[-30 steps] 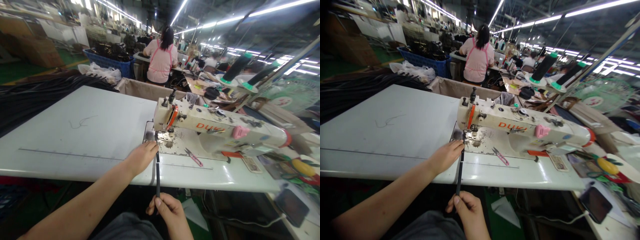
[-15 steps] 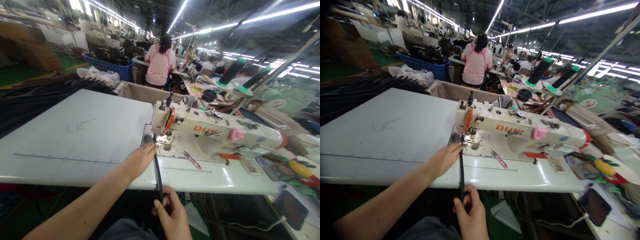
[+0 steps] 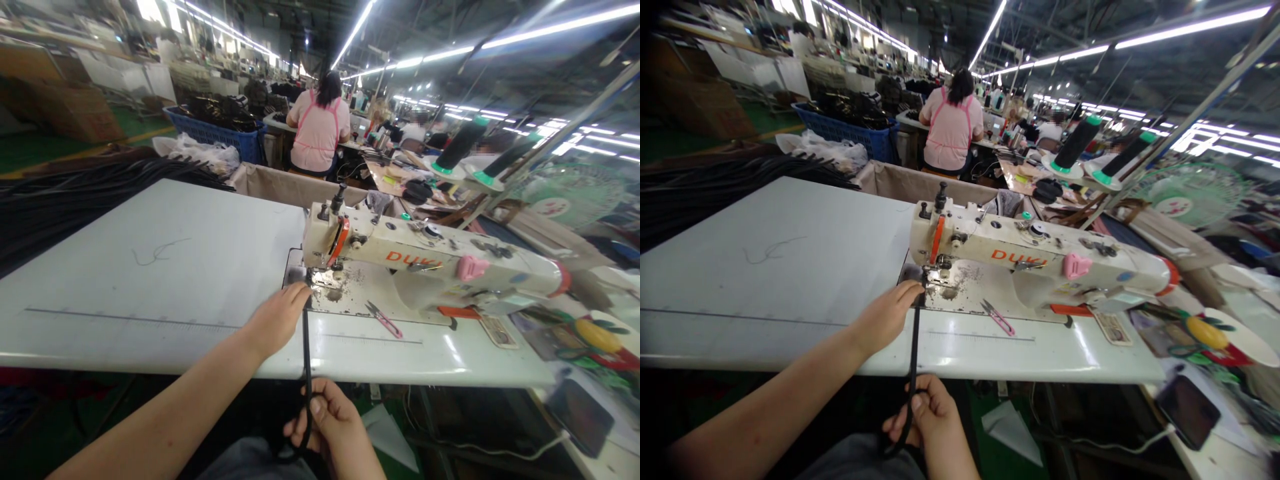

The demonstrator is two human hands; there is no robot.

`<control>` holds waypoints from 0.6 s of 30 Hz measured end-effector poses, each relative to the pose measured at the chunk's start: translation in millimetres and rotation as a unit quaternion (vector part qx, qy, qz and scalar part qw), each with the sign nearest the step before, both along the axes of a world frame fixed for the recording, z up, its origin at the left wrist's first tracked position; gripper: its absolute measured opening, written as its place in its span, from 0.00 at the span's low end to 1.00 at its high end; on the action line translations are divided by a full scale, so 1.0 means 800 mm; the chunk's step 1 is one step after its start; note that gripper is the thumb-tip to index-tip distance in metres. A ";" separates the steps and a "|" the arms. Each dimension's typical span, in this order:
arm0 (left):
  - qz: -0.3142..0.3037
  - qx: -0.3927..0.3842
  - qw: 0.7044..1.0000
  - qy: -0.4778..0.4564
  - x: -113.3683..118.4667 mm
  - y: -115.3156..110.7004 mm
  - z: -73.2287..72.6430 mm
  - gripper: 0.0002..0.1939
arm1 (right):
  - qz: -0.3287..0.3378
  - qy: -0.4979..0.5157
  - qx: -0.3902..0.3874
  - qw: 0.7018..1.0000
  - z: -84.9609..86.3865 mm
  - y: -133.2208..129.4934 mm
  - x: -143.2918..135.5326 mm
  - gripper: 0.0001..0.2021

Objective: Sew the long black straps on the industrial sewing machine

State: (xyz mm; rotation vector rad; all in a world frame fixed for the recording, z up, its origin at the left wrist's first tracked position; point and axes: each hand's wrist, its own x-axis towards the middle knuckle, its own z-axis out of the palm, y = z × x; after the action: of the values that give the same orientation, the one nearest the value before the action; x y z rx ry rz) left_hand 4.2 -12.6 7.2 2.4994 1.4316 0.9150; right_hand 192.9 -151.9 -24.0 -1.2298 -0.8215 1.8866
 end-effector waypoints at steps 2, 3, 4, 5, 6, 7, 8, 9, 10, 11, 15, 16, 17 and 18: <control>0.005 0.004 1.000 0.004 0.000 0.001 0.000 0.30 | 0.010 -0.078 0.036 0.996 -0.003 -0.003 -0.002 0.33; 0.005 0.006 1.000 0.005 0.000 0.001 0.001 0.30 | 0.018 -0.133 0.063 0.989 -0.001 -0.004 -0.001 0.32; 0.003 0.008 1.000 0.006 0.001 0.001 0.001 0.29 | 0.026 -0.177 0.085 0.980 0.001 -0.005 -0.001 0.31; 0.001 0.009 1.000 0.006 0.001 0.001 0.002 0.29 | 0.032 -0.202 0.094 0.974 0.003 -0.005 0.000 0.31; 0.000 0.011 1.000 0.005 0.001 0.001 0.003 0.29 | 0.040 -0.207 0.091 0.973 0.006 -0.004 0.001 0.31; 0.000 0.012 1.000 0.003 0.001 0.001 0.003 0.29 | 0.049 -0.196 0.082 0.976 0.009 -0.003 0.002 0.32; 0.001 0.012 1.000 0.001 0.001 0.001 0.004 0.29 | 0.060 -0.180 0.080 0.979 0.012 -0.001 0.002 0.34; 0.002 0.013 1.000 -0.002 0.000 0.001 0.004 0.29 | 0.070 -0.166 0.089 0.980 0.015 0.000 0.003 0.35; 0.001 0.012 1.000 -0.004 0.000 0.001 0.004 0.29 | 0.077 -0.157 0.109 0.979 0.019 0.002 0.003 0.35; 0.000 0.012 1.000 -0.005 -0.001 0.001 0.003 0.28 | 0.084 -0.149 0.132 0.976 0.024 0.003 0.004 0.34; -0.008 0.002 1.000 -0.001 -0.002 0.000 0.000 0.27 | 0.100 -0.130 0.168 0.972 0.036 0.005 0.009 0.30; -0.008 -0.001 1.000 -0.002 -0.002 -0.001 0.000 0.27 | 0.102 -0.128 0.166 0.972 0.037 0.004 0.010 0.30; -0.009 -0.002 1.000 -0.003 -0.002 -0.001 0.000 0.26 | 0.104 -0.126 0.166 0.973 0.037 0.004 0.011 0.29; -0.011 -0.003 1.000 -0.004 -0.002 -0.002 0.000 0.26 | 0.107 -0.122 0.166 0.973 0.037 0.003 0.012 0.29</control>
State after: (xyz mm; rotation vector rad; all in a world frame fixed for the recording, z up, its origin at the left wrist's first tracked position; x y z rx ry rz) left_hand 3.0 -14.0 7.3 2.4992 1.4012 0.9132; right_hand 202.7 -149.4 5.8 -1.2123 -1.3897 1.6871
